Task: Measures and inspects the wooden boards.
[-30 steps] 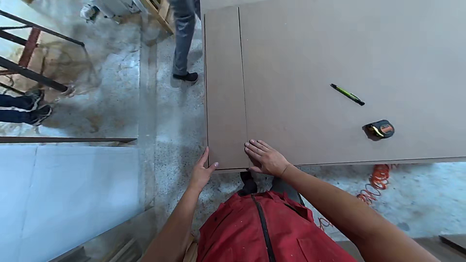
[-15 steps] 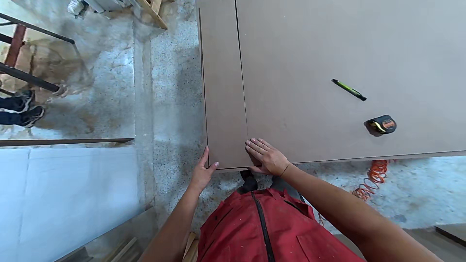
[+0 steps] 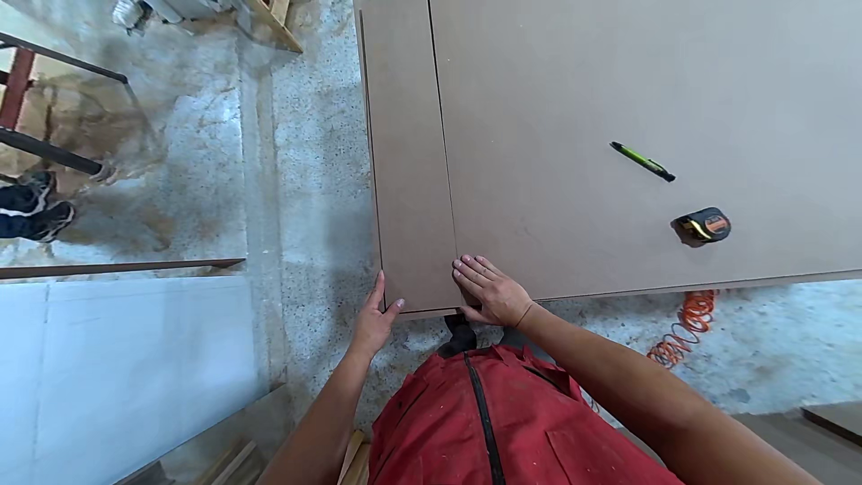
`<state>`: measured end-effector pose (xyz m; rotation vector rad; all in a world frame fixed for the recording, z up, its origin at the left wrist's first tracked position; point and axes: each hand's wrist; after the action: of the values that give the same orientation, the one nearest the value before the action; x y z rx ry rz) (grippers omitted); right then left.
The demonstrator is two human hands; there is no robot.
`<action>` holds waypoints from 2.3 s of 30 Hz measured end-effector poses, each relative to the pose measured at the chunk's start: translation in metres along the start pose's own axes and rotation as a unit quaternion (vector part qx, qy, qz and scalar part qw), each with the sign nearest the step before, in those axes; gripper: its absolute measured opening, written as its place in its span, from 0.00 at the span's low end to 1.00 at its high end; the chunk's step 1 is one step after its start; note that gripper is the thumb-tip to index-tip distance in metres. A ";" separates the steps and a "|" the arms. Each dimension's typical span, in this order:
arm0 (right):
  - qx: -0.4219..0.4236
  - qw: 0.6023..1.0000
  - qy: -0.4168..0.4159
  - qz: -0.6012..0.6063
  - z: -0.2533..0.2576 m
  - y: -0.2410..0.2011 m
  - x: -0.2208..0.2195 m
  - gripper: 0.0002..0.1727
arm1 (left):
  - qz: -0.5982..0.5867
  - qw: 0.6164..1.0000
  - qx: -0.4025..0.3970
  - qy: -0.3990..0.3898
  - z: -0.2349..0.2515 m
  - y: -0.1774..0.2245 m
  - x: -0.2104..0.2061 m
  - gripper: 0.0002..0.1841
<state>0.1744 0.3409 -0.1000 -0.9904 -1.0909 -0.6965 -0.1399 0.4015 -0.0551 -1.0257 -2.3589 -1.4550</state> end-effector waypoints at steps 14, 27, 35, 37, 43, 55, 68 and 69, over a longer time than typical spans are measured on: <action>-0.002 1.000 -0.002 -0.003 -0.001 -0.001 0.001 0.48 | -0.032 0.999 0.006 0.008 -0.001 -0.001 -0.004 0.43; 0.010 1.000 -0.021 0.018 0.002 0.006 0.005 0.47 | -0.006 1.000 -0.001 -0.002 0.002 0.000 -0.001 0.44; -0.217 0.974 0.009 0.067 -0.036 0.010 0.057 0.38 | 0.059 0.997 -0.053 -0.004 -0.002 0.003 0.006 0.46; -0.359 0.928 0.047 0.082 -0.076 0.034 0.088 0.33 | 0.060 0.997 -0.047 0.009 -0.004 0.007 0.004 0.45; -0.552 0.829 0.086 0.010 -0.213 0.119 0.160 0.31 | 0.162 0.974 -0.085 0.131 0.027 0.033 0.008 0.34; -0.299 0.944 -0.128 0.053 -0.127 0.068 0.105 0.47 | 0.216 0.951 0.051 0.216 0.133 0.121 -0.009 0.30; -0.189 0.919 -0.338 0.071 -0.012 0.042 0.101 0.49 | 0.080 0.988 -0.060 0.114 0.130 0.082 -0.002 0.38; -0.191 0.919 -0.340 0.066 -0.011 0.042 0.101 0.49 | 0.088 0.989 -0.056 0.107 0.129 0.082 -0.001 0.39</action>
<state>0.2481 0.3482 -0.0186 -1.7073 -1.4960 -0.4634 -0.0619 0.5333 -0.0616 -1.0175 -2.0067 -1.5598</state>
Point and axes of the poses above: each hand's wrist, its own z-axis towards the middle knuckle, its own x-axis out of the back of the hand, y = z × x, and after that the axes turned 5 degrees about -x, right-handed
